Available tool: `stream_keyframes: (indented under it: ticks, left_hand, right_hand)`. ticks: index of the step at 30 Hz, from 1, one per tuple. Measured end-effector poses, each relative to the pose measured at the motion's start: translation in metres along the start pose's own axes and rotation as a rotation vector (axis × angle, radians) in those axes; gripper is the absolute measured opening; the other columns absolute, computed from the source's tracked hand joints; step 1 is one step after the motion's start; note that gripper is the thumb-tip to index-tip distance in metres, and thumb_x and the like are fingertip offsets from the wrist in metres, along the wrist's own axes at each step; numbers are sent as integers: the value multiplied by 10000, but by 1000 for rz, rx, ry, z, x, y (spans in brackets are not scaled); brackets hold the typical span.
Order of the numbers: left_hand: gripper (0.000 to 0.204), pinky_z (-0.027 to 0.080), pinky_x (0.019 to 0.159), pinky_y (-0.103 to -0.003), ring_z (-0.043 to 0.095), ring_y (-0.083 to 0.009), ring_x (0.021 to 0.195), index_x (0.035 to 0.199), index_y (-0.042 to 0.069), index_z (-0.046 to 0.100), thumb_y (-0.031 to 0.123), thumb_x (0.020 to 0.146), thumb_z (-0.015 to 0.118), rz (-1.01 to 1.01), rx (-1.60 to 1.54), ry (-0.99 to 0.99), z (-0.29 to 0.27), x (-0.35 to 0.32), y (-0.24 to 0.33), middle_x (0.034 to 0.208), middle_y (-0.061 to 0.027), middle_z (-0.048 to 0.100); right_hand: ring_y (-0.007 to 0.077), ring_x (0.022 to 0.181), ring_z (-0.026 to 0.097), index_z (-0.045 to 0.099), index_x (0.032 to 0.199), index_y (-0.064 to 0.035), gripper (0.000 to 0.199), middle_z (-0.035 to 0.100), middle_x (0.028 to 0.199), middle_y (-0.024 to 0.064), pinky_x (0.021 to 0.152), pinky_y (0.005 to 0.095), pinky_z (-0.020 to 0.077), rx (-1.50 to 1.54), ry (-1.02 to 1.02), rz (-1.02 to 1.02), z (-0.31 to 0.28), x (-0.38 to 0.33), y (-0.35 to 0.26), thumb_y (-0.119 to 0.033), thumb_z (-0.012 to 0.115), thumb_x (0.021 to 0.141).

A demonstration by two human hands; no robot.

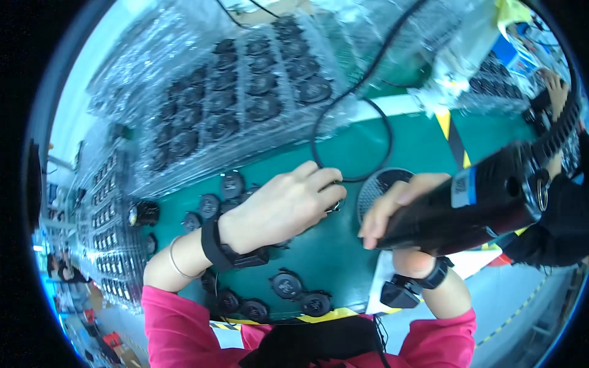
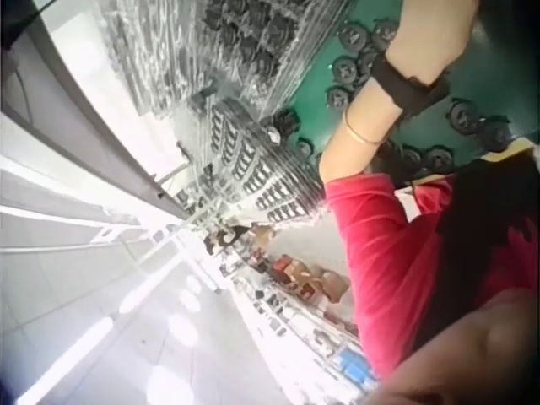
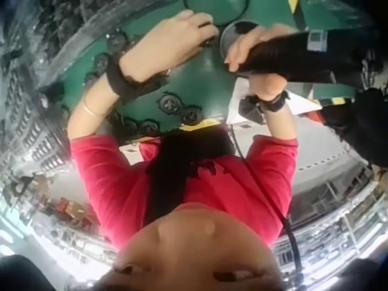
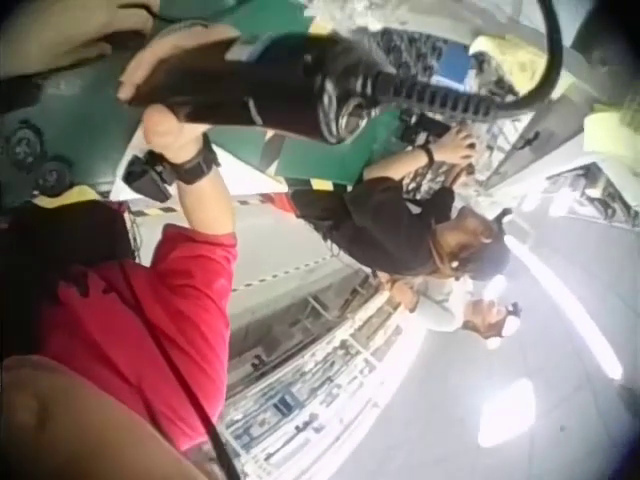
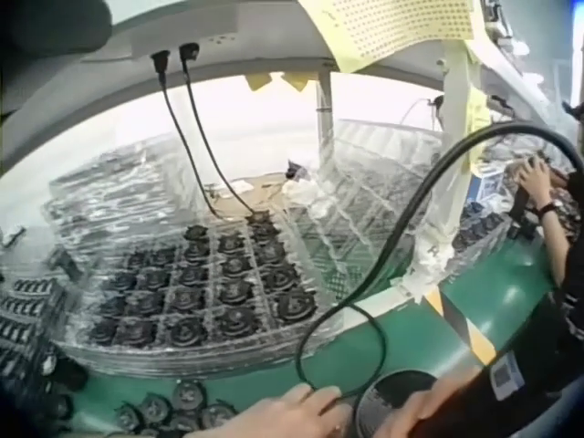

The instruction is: The person picks up a watch from a tray, places it on the table, and uses a power screwdriver to drive screws into the back of the watch before repeating the process with another watch.

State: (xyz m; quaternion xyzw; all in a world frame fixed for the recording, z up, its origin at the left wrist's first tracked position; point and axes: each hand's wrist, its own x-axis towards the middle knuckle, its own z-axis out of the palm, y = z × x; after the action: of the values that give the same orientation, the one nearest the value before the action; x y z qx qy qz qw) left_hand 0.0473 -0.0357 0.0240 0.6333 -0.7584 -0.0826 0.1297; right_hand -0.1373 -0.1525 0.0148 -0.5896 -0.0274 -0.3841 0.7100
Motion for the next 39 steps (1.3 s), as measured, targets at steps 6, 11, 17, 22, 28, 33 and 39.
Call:
stream_keyframes:
  ticks: [6,11,17,22,28,33,39]
  left_hand:
    - [386,534,870,-382,621,-315,1043,1067,67,665,61,703,796,-114,1,142,-73,-54,-25,1204,-111,639]
    - [457,510,945,-396,654,-360,1093,1095,11,652,-10,669,818,-518,133,269,-145,-138,-71,1211,-158,670]
    - [460,511,883,-349,670,-270,990,1080,21,649,-51,653,807,-857,86,106,-167,-190,-110,1114,-115,696]
    - [403,500,839,-340,651,-213,939,1042,26,663,-44,670,803,-703,78,148,-180,-193,-159,1018,-78,706]
    - [356,494,798,-336,616,-182,842,982,27,685,12,665,844,-738,-47,111,-189,-179,-209,890,-51,690]
    - [351,489,792,-324,595,-171,819,950,26,676,27,650,858,-854,-126,-45,-181,-172,-198,861,-39,675]
    - [336,482,792,-313,587,-159,818,909,18,655,21,642,859,-782,-41,22,-183,-170,-187,831,-21,655]
  right_hand:
    - [224,516,611,374,1120,-75,732,561,732,89,492,332,547,-23,56,16,-5,-5,0,-645,725,823]
    - [214,502,597,377,1106,-86,723,552,719,79,484,319,543,-22,75,3,-1,-6,1,-639,739,812]
    - [213,499,597,379,1110,-93,727,552,717,73,485,316,542,-21,89,-7,0,-5,4,-637,750,802]
    - [218,498,597,378,1108,-95,729,550,715,75,483,320,543,-7,101,0,-2,-7,3,-637,755,796]
    - [224,500,603,373,1102,-94,729,547,712,79,488,329,550,-4,106,3,0,-7,3,-631,759,795]
    - [218,503,609,359,1101,-95,731,550,720,77,495,329,558,-23,90,11,0,-6,2,-637,747,801]
    - [200,505,611,339,1094,-97,739,556,734,74,497,317,559,-84,90,-20,-1,-10,-2,-655,728,805]
